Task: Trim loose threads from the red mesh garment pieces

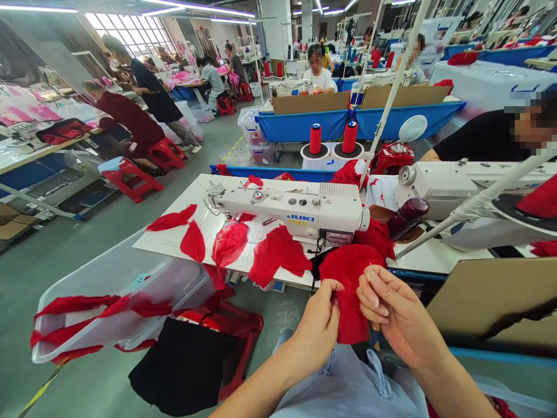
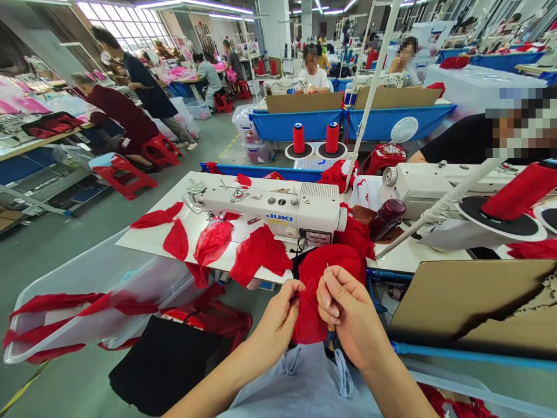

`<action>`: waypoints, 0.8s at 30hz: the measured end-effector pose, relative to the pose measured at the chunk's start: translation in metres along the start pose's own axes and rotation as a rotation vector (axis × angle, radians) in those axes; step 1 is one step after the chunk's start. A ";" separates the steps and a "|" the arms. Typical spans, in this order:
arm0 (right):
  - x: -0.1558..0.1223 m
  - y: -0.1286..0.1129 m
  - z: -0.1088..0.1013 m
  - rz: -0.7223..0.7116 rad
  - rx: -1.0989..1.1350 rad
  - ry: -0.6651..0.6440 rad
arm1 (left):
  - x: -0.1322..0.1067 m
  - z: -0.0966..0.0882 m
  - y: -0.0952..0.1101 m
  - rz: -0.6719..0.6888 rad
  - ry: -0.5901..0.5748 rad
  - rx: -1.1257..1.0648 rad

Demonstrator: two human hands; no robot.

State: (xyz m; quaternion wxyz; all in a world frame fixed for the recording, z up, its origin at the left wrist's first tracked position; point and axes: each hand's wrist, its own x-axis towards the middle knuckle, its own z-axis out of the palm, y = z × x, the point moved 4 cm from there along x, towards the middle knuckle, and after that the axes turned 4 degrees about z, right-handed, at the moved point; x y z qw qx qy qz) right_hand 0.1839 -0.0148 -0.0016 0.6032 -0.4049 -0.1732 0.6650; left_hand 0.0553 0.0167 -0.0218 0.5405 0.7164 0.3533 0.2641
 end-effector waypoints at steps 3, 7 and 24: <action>0.000 0.000 0.002 -0.015 -0.037 0.007 | -0.001 0.001 0.003 0.001 -0.018 -0.032; -0.002 -0.002 0.001 -0.022 -0.075 0.028 | 0.001 -0.002 0.003 0.030 -0.069 -0.001; -0.028 0.008 -0.020 -0.202 -0.453 0.230 | -0.004 -0.009 -0.007 0.088 -0.137 0.616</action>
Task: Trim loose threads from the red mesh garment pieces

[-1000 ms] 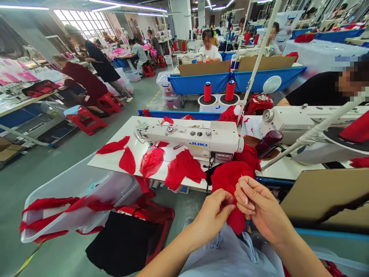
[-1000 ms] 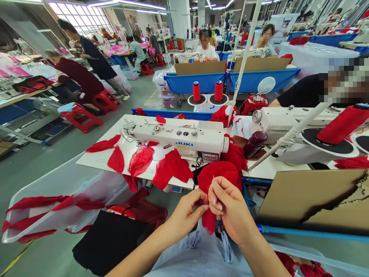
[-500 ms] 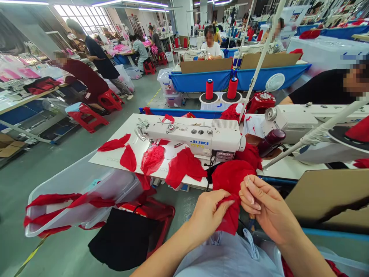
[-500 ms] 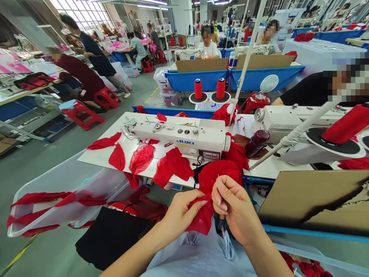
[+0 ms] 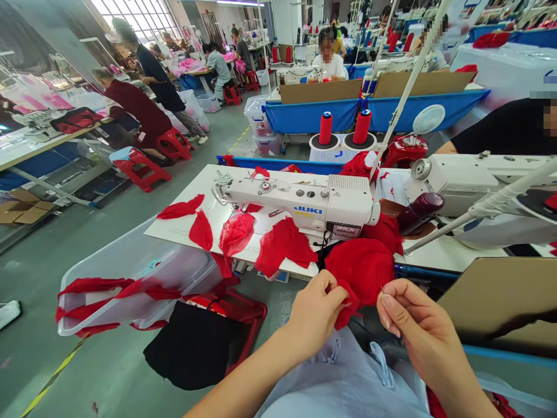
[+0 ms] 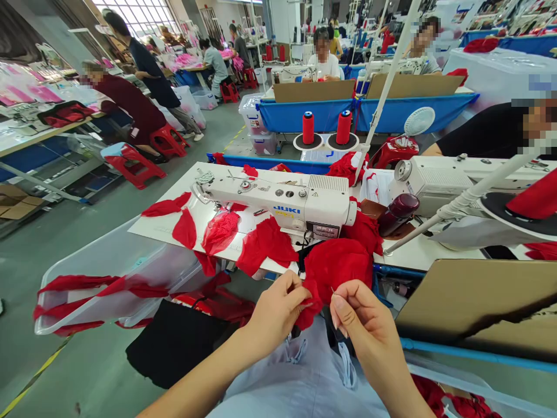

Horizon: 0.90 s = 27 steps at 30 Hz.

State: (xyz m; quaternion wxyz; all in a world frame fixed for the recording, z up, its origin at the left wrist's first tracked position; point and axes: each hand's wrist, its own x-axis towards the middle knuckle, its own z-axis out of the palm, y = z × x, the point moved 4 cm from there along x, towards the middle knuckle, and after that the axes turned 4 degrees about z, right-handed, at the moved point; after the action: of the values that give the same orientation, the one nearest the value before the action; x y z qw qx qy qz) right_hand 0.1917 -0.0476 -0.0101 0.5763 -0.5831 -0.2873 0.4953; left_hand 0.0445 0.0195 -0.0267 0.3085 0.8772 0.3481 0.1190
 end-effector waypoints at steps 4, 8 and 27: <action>-0.005 -0.006 0.003 -0.077 -0.150 -0.001 | -0.003 -0.006 0.011 0.112 -0.094 -0.368; -0.005 -0.010 0.012 -0.176 -0.273 -0.054 | 0.000 0.002 0.016 0.187 -0.168 -0.290; 0.010 0.008 0.022 -0.219 -0.461 -0.053 | 0.013 0.002 -0.025 -0.144 0.187 -0.268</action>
State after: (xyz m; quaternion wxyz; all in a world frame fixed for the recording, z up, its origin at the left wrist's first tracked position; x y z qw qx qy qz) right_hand 0.1731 -0.0312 -0.0172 0.4705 -0.6514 -0.4690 0.3665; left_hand 0.0416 0.0420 -0.0434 0.3968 0.7861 0.4180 0.2232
